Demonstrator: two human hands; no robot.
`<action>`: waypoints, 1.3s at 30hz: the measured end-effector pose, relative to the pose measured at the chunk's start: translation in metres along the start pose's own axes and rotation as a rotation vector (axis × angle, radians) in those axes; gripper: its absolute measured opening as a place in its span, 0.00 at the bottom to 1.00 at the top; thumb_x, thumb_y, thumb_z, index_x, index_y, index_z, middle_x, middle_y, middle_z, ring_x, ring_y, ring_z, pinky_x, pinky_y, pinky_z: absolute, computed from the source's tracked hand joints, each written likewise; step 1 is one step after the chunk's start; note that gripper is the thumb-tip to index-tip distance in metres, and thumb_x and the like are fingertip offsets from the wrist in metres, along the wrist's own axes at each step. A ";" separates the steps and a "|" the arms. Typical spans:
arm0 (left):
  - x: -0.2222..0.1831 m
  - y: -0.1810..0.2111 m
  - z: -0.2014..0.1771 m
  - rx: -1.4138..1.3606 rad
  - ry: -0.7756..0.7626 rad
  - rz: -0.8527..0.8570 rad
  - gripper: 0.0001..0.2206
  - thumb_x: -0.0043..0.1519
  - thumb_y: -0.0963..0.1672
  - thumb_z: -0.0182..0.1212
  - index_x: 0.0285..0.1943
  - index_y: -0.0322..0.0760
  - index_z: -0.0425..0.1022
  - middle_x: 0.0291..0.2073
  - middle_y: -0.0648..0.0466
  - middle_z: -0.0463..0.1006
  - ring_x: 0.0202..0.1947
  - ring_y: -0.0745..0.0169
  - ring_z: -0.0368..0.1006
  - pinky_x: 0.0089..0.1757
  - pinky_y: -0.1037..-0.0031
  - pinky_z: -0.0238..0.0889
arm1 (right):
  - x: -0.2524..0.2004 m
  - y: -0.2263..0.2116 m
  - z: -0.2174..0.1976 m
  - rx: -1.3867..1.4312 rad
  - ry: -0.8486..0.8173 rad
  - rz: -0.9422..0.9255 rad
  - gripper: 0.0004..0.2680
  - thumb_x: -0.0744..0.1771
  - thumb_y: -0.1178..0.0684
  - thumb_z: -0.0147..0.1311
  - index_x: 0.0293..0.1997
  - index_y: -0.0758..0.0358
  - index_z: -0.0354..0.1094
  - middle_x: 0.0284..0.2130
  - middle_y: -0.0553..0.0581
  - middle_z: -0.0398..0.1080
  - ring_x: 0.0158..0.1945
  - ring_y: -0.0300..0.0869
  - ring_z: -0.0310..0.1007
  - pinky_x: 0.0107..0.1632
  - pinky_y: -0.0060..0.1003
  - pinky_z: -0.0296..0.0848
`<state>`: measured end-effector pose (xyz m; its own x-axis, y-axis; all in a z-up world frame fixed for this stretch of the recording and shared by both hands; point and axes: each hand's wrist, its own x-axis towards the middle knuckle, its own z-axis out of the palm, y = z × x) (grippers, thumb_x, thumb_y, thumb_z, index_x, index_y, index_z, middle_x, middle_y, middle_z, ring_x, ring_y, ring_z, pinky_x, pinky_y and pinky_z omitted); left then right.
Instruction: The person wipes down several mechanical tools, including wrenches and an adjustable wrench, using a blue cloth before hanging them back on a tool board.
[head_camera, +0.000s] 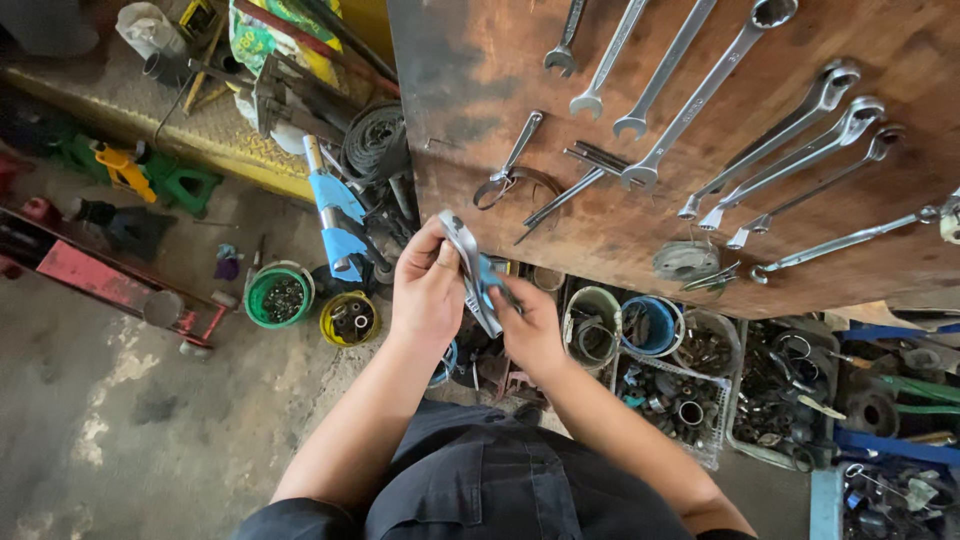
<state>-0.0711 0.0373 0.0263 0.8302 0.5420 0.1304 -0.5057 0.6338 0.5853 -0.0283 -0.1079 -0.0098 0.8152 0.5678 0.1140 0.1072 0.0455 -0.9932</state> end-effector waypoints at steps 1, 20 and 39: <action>0.000 0.002 0.002 -0.009 0.032 -0.021 0.09 0.71 0.37 0.54 0.58 0.29 0.74 0.50 0.54 0.78 0.50 0.67 0.73 0.54 0.73 0.65 | -0.005 0.013 0.000 -0.001 0.002 -0.002 0.08 0.71 0.59 0.52 0.54 0.69 0.73 0.35 0.48 0.73 0.40 0.29 0.66 0.44 0.26 0.69; 0.022 0.024 0.009 -0.182 -0.080 -0.092 0.10 0.62 0.37 0.62 0.52 0.32 0.75 0.40 0.52 0.76 0.41 0.62 0.71 0.47 0.71 0.64 | 0.003 0.005 0.009 -0.167 0.067 -0.043 0.10 0.70 0.58 0.54 0.57 0.68 0.72 0.34 0.55 0.76 0.38 0.31 0.67 0.43 0.28 0.71; 0.026 0.036 -0.005 -0.234 0.006 -0.043 0.31 0.73 0.57 0.45 0.17 0.42 0.55 0.18 0.58 0.56 0.22 0.64 0.52 0.32 0.72 0.48 | 0.008 -0.007 0.012 -0.578 -0.035 -0.309 0.13 0.65 0.64 0.54 0.56 0.67 0.70 0.47 0.69 0.77 0.49 0.58 0.78 0.54 0.44 0.75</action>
<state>-0.0687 0.0767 0.0470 0.8511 0.5145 0.1042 -0.5110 0.7665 0.3889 -0.0289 -0.0938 -0.0022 0.6800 0.6259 0.3819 0.6302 -0.2329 -0.7407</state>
